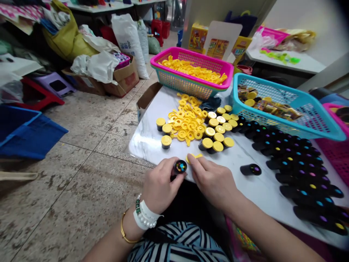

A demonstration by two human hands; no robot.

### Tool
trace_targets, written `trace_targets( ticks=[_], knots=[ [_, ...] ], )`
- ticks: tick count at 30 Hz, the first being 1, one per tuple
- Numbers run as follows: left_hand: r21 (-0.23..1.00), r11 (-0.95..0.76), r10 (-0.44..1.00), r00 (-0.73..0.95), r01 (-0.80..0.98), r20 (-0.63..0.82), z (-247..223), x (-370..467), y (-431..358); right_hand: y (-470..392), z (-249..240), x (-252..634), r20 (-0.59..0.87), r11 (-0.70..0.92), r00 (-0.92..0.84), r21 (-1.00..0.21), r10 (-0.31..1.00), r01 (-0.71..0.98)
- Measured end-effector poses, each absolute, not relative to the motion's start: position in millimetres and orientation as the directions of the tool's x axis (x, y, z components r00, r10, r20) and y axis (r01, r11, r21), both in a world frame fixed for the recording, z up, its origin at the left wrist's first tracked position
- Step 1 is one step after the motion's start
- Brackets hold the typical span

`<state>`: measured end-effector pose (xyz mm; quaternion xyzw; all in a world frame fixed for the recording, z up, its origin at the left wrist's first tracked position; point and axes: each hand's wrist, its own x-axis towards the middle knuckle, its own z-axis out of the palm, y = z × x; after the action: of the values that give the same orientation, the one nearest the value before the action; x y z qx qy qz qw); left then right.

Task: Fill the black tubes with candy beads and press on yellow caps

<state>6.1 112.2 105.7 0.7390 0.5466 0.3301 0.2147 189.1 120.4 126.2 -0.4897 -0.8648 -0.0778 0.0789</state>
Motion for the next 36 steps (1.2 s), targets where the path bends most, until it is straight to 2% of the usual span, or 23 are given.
trace_targets(
  ticks=[3, 5, 7, 11, 14, 17, 19, 22, 25, 27, 30, 33, 36],
  knots=[
    [0.684, -0.317, 0.948, 0.203, 0.657, 0.244, 105, 11, 112, 108, 130, 200, 0.226, 0.452, -0.413, -0.164, 0.882, 0.877],
    [0.678, -0.318, 0.948, 0.198, 0.663, 0.25, 105, 14, 112, 109, 133, 203, 0.256, 0.387, -0.324, -0.256, 0.911, 0.886],
    [0.669, -0.315, 0.948, 0.19, 0.673, 0.255, 105, 15, 114, 114, 133, 201, 0.265, 0.343, -0.275, -0.26, 0.924, 0.903],
    [0.656, -0.296, 0.955, 0.198, 0.694, 0.221, 105, 12, 114, 117, 127, 201, 0.182, 0.381, -0.341, -0.281, 0.922, 0.881],
    [0.637, -0.28, 0.96, 0.207, 0.718, 0.189, 108, 13, 113, 110, 119, 211, 0.227, 0.437, -0.378, -0.337, 0.897, 0.834],
    [0.595, -0.29, 0.957, 0.226, 0.75, 0.181, 111, 18, 114, 106, 113, 225, 0.303, 0.479, -0.388, -0.344, 0.871, 0.808],
    [0.566, -0.314, 0.949, 0.256, 0.762, 0.181, 113, 24, 117, 105, 114, 231, 0.364, 0.473, -0.344, -0.371, 0.866, 0.799],
    [0.548, -0.363, 0.931, 0.322, 0.753, 0.174, 116, 32, 122, 105, 121, 229, 0.397, 0.373, -0.17, -0.518, 0.902, 0.77],
    [0.545, -0.391, 0.918, 0.357, 0.741, 0.173, 116, 36, 125, 107, 129, 218, 0.287, 0.273, -0.093, -0.69, 0.953, 0.671],
    [0.544, -0.391, 0.918, 0.354, 0.743, 0.176, 116, 36, 125, 110, 132, 210, 0.163, 0.201, -0.117, -0.8, 0.98, 0.566],
    [0.548, -0.39, 0.919, 0.346, 0.74, 0.187, 114, 37, 125, 115, 132, 203, -0.047, 0.0, -0.117, -0.929, 0.992, 0.37],
    [0.547, -0.401, 0.915, 0.35, 0.735, 0.202, 114, 38, 124, 119, 129, 201, -0.224, -0.208, -0.062, -0.958, 0.973, 0.197],
    [0.532, -0.413, 0.91, 0.356, 0.739, 0.211, 114, 36, 125, 123, 128, 200, -0.353, -0.35, -0.026, -0.934, 0.935, 0.065]
  ],
)
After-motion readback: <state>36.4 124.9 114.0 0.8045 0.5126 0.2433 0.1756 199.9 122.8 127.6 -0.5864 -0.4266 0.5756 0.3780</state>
